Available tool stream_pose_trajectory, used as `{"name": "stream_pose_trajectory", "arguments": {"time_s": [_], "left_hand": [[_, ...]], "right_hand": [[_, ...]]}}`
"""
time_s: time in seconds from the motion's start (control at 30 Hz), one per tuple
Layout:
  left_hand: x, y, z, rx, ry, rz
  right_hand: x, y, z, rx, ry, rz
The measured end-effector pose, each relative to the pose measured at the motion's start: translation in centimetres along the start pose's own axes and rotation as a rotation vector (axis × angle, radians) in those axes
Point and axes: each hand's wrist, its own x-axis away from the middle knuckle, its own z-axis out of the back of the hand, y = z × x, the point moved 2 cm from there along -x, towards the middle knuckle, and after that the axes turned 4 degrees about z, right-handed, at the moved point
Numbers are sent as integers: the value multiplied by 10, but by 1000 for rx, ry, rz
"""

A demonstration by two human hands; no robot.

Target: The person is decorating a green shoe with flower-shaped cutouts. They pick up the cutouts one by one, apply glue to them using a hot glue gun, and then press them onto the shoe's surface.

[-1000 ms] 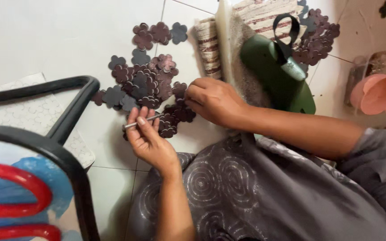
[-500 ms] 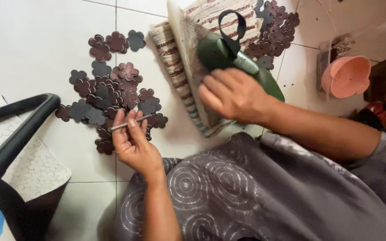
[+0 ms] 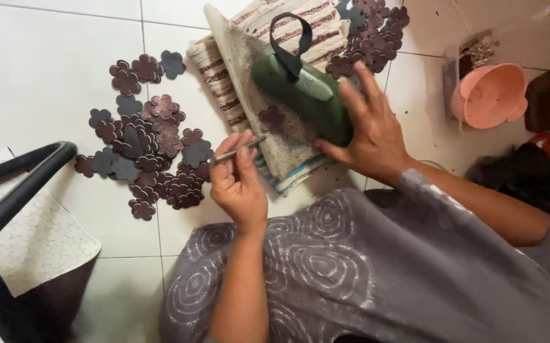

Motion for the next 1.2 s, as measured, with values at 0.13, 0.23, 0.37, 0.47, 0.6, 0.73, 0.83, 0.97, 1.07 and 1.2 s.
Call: {"name": "stream_pose_trajectory", "arguments": {"time_s": [0.13, 0.23, 0.37, 0.47, 0.6, 0.73, 0.83, 0.97, 1.07, 1.2], "left_hand": [[-5, -5, -15, -9, -21, -53], [-12, -8, -25, -24, -45, -127], [-17, -8, -30, -179, -24, -189], [-17, -6, -29, -243, -14, -168], [-17, -3, -30, -303, -33, -235], [-18, -1, -32, -356, -34, -222], [-18, 3, -34, -418, -43, -279], [-21, 11, -35, -592, -51, -360], [-24, 15, -35, -706, -76, -366], [-23, 22, -37, -685, -117, -356]], "right_hand": [[16, 21, 0, -124, -189, -226], [28, 27, 3, -93, -176, -243], [37, 30, 3, -90, -160, -247], [38, 31, 2, -108, -141, -219], [40, 33, 1, -101, -140, -209], [41, 35, 1, -96, -153, -220], [40, 34, 0, -99, -160, -211], [39, 34, 2, -86, -167, -196], [38, 37, 5, -94, -220, -236], [33, 38, 12, -197, -318, -300]]}}
